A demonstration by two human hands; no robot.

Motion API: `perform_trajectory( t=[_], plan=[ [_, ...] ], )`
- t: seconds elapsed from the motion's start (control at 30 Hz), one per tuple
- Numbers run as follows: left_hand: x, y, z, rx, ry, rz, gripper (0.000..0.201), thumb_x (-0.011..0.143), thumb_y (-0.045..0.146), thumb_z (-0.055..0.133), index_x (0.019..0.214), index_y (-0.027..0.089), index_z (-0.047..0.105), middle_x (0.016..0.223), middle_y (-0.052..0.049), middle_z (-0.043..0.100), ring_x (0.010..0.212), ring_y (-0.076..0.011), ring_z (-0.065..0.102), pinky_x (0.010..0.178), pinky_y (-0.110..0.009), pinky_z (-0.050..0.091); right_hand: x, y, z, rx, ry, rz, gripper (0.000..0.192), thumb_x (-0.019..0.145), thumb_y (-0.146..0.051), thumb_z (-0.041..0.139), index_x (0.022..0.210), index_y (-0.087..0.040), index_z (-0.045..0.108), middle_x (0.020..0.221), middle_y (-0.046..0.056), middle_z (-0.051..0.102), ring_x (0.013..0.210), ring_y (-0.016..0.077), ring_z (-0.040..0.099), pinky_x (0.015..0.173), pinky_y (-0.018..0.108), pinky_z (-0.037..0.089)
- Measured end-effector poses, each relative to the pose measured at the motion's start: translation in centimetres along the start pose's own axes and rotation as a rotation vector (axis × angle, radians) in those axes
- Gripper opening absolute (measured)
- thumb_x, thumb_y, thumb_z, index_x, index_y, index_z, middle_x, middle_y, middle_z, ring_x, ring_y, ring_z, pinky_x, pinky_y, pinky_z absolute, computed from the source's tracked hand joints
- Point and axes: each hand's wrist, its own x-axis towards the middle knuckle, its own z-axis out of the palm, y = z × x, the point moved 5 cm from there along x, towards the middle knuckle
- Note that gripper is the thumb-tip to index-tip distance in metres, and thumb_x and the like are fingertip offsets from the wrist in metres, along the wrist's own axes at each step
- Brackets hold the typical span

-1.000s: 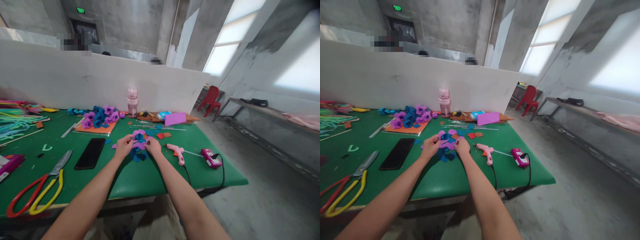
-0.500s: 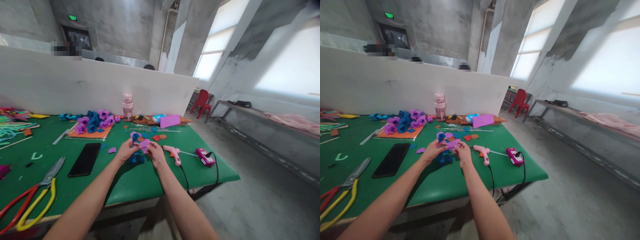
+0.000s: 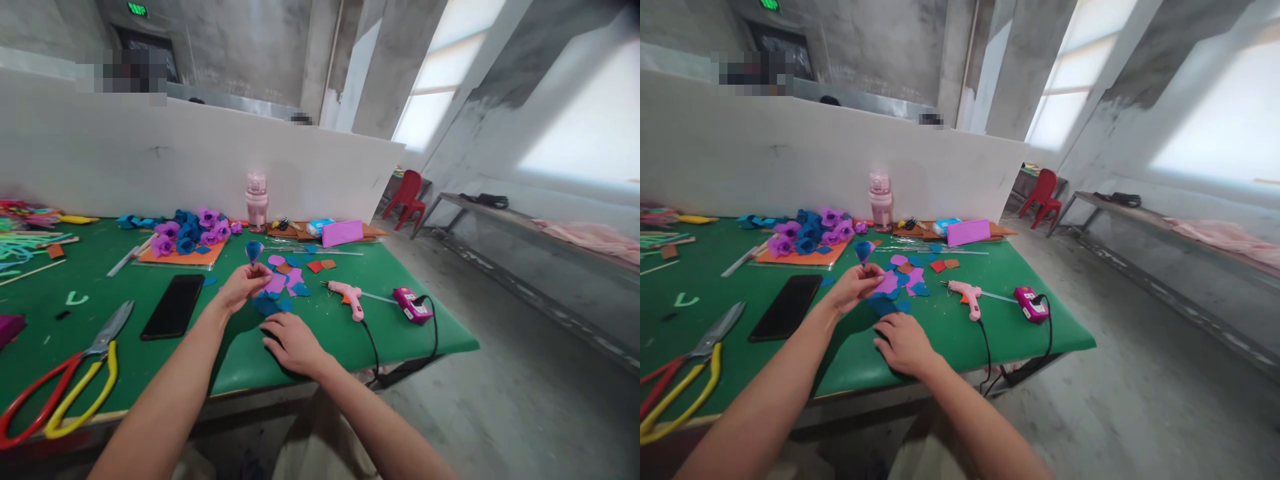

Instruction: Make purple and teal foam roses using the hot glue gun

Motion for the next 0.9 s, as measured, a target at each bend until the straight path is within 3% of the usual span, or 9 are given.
perform_trajectory(
  t=[0.1, 0.23, 0.33, 0.43, 0.5, 0.57, 0.73, 0.83, 0.9],
  plan=[
    [0.2, -0.2, -0.3, 0.023, 0.020, 0.017, 0.031, 0.059, 0.031, 0.073, 0.075, 0.014, 0.054, 0.050, 0.008, 0.040, 0.037, -0.0012, 0.025, 0.037, -0.018, 0.013, 2.6, 1.2, 0.7, -0.080, -0.002, 0.053, 0.025, 0.088, -0.024, 0.043, 0.101, -0.016, 0.063, 0.104, 0.011, 0.064, 0.101, 0.0198, 0.053, 0.091, 0.035, 0.037],
    [0.0, -0.1, -0.1, 0.086, -0.044, 0.010, 0.027, 0.062, 0.030, 0.070, 0.075, 0.015, 0.052, 0.052, 0.007, 0.041, 0.039, -0.0021, 0.026, 0.038, -0.019, 0.014, 5.0, 4.9, -0.7, 0.113, 0.098, 0.262, 0.018, 0.084, -0.018, 0.046, 0.089, -0.017, 0.064, 0.088, 0.006, 0.067, 0.084, 0.0166, 0.058, 0.077, 0.028, 0.044],
    [-0.5, -0.1, 0.7, 0.177, -0.191, -0.044, 0.024, 0.064, 0.030, 0.067, 0.076, 0.015, 0.053, 0.055, 0.007, 0.042, 0.041, -0.0029, 0.028, 0.038, -0.019, 0.016, 3.7, 6.9, -1.9, 0.439, 0.251, 0.515, 0.028, 0.088, -0.029, 0.038, 0.083, -0.017, 0.063, 0.074, 0.003, 0.064, 0.063, 0.0123, 0.057, 0.059, 0.023, 0.045],
    [-0.8, -0.7, 1.7, 0.306, -0.314, -0.091, 0.021, 0.063, 0.027, 0.067, 0.075, 0.014, 0.057, 0.059, 0.004, 0.049, 0.046, -0.0052, 0.036, 0.041, -0.019, 0.022, 1.6, 6.7, -1.2, 0.748, 0.174, 0.652, 0.036, 0.083, -0.046, 0.043, 0.080, -0.016, 0.061, 0.059, 0.001, 0.060, 0.045, 0.0094, 0.051, 0.041, 0.019, 0.040],
    [-0.7, -1.4, 2.1, 0.370, -0.343, -0.102, 0.018, 0.062, 0.026, 0.067, 0.072, 0.013, 0.060, 0.060, 0.002, 0.053, 0.052, -0.0076, 0.042, 0.045, -0.019, 0.028, 0.8, 6.0, -0.6, 0.764, 0.125, 0.672, 0.028, 0.073, -0.044, 0.059, 0.075, -0.016, 0.058, 0.051, -0.002, 0.057, 0.038, 0.0075, 0.046, 0.034, 0.017, 0.036],
    [-0.4, -1.9, 2.4, 0.395, -0.343, -0.111, 0.018, 0.062, 0.027, 0.067, 0.072, 0.013, 0.061, 0.060, 0.001, 0.054, 0.054, -0.0085, 0.043, 0.046, -0.019, 0.029, 0.3, 5.7, -0.2, 0.737, 0.154, 0.684, 0.023, 0.066, -0.035, 0.066, 0.069, -0.017, 0.054, 0.047, -0.005, 0.055, 0.033, 0.0057, 0.043, 0.031, 0.015, 0.033],
    [-0.1, -2.4, 2.4, 0.421, -0.288, -0.135, 0.025, 0.061, 0.034, 0.070, 0.073, 0.013, 0.062, 0.054, 0.004, 0.050, 0.044, -0.0058, 0.034, 0.040, -0.019, 0.020, -0.3, 5.1, 0.7, 0.824, 0.281, 0.731, 0.020, 0.069, -0.034, 0.061, 0.066, -0.017, 0.051, 0.050, -0.003, 0.059, 0.035, 0.0062, 0.048, 0.034, 0.017, 0.039],
    [-0.1, -1.9, 2.2, 0.415, -0.269, -0.113, 0.024, 0.061, 0.035, 0.070, 0.067, 0.014, 0.062, 0.051, 0.004, 0.048, 0.042, -0.0053, 0.032, 0.040, -0.020, 0.019, -1.3, 4.7, -0.9, 0.699, 0.287, 0.682, 0.022, 0.071, -0.038, 0.060, 0.074, -0.018, 0.055, 0.056, -0.002, 0.062, 0.040, 0.0084, 0.051, 0.038, 0.019, 0.039],
    [-0.3, -2.0, 2.2, 0.423, -0.324, -0.155, 0.023, 0.060, 0.036, 0.072, 0.066, 0.015, 0.064, 0.049, 0.003, 0.050, 0.040, -0.0056, 0.032, 0.039, -0.021, 0.018, -2.8, 5.3, -3.7, 0.462, 0.353, 0.628, 0.023, 0.073, -0.041, 0.057, 0.079, -0.018, 0.058, 0.059, -0.001, 0.062, 0.047, 0.0107, 0.054, 0.044, 0.020, 0.040]
  ],
)
